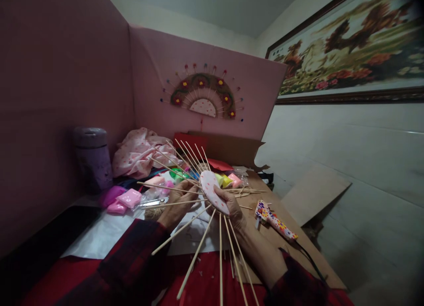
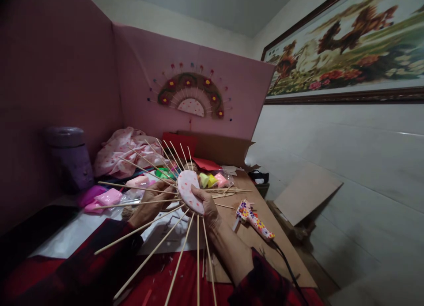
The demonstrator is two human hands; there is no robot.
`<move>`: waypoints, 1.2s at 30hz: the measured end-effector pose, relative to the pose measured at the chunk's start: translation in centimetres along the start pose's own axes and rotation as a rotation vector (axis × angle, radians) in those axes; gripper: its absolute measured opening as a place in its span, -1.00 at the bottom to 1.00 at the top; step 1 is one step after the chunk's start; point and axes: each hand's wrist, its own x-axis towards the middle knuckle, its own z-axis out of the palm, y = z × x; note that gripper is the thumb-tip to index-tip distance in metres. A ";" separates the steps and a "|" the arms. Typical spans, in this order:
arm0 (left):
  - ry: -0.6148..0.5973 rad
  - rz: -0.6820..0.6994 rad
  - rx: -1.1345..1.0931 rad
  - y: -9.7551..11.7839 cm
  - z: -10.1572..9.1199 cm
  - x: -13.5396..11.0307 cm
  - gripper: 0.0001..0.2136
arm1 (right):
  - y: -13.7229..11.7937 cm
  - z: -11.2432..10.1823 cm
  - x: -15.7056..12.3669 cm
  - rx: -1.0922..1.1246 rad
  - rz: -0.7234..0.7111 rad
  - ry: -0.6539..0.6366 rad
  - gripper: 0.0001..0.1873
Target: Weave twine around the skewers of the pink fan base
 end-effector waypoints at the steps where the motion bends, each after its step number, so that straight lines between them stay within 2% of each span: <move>1: 0.011 0.001 0.002 0.0 0.0 0.0 -0.75 | 0.0 0.0 0.0 -0.001 0.010 -0.003 -0.71; 8: 0.081 -0.019 0.031 0.2 0.2 -0.1 -0.77 | 0.2 -0.1 -0.1 -0.014 0.051 -0.034 -0.70; 16: 0.035 0.184 0.115 -0.9 -0.6 0.4 -0.86 | 0.2 -0.2 -0.2 -0.020 0.040 -0.053 -0.71; 20: 0.089 0.253 0.169 -1.0 -0.9 0.6 -0.89 | 0.2 -0.1 -0.5 -0.020 0.026 -0.066 -0.71; 24: 0.197 0.394 0.377 -0.6 -1.5 0.8 -0.88 | 0.2 0.4 -0.8 -0.014 0.015 -0.085 -0.70; 28: 0.257 0.701 0.747 0.1 -2.5 1.1 -0.90 | 0.3 0.7 -1.3 0.000 0.022 -0.096 -0.68; 30: 0.272 0.804 0.901 0.7 -2.9 1.2 -0.87 | 0.3 0.6 -1.4 -0.004 0.048 -0.110 -0.66; 36: 0.397 0.913 1.073 1.8 -3.9 1.3 -0.88 | 0.4 -0.2 -1.3 -0.050 0.102 -0.104 -0.68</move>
